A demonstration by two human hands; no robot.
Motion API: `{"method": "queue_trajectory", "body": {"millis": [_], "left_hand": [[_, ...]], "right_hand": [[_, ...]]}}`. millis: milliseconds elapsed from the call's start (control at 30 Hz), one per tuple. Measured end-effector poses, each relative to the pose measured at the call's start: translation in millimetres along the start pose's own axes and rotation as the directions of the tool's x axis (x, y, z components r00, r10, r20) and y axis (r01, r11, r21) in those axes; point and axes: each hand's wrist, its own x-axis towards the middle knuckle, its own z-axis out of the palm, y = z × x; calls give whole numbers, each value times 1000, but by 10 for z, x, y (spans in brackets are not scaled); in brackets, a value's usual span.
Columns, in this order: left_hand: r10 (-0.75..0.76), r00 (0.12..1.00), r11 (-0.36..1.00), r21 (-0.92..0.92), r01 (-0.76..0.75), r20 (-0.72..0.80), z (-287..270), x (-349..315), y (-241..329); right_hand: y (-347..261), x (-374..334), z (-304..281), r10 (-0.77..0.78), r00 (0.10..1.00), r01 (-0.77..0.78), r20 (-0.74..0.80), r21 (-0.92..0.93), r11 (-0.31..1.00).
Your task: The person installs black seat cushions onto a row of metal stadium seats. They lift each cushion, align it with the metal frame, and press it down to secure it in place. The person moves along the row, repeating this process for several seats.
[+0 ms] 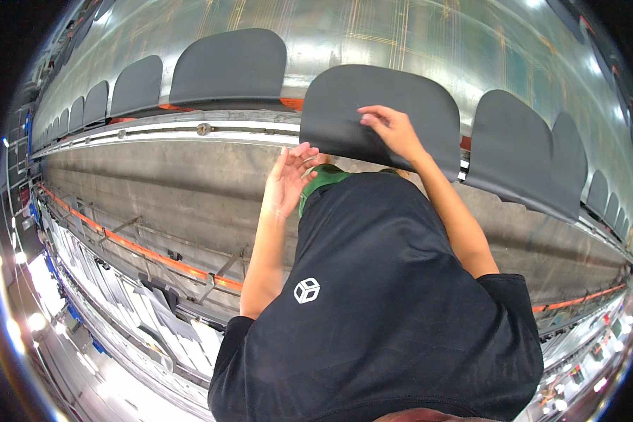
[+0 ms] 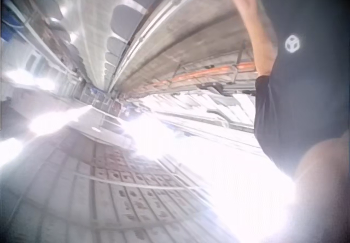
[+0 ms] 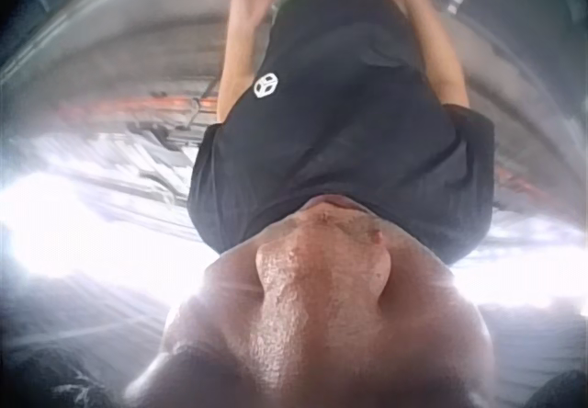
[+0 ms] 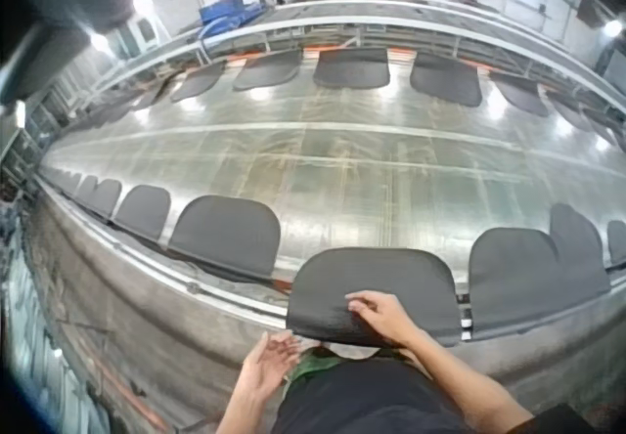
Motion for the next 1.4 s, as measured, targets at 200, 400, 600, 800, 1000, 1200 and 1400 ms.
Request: {"method": "queue_trajectory", "body": {"millis": [200,400,600,800,1000,1200,1400], "left_hand": [[11,999,1000,-19,-10,30,153,44,-2],[23,998,995,92,-28,54,246,382,-24],[90,995,987,133,-93,32,257,401,-74],[218,957,899,422,-120,-193,55,612,-101],[145,983,932,350,-97,-114,-25,672,-141],[282,938,895,407,-182,-202,134,639,-193],[572,819,60,993,-104,51,-349,915,-445]], "right_hand": [[505,-77,-167,-212,977,183,8,-544,819],[783,-7,-198,-173,981,180,92,-768,615],[744,-80,-173,-148,987,146,61,-717,681],[733,-81,-171,-179,983,156,37,-681,715],[711,-61,-181,-174,985,143,18,-659,738],[730,4,-170,-159,987,104,-14,-696,710],[826,114,28,-159,987,74,-28,-797,600]]}}
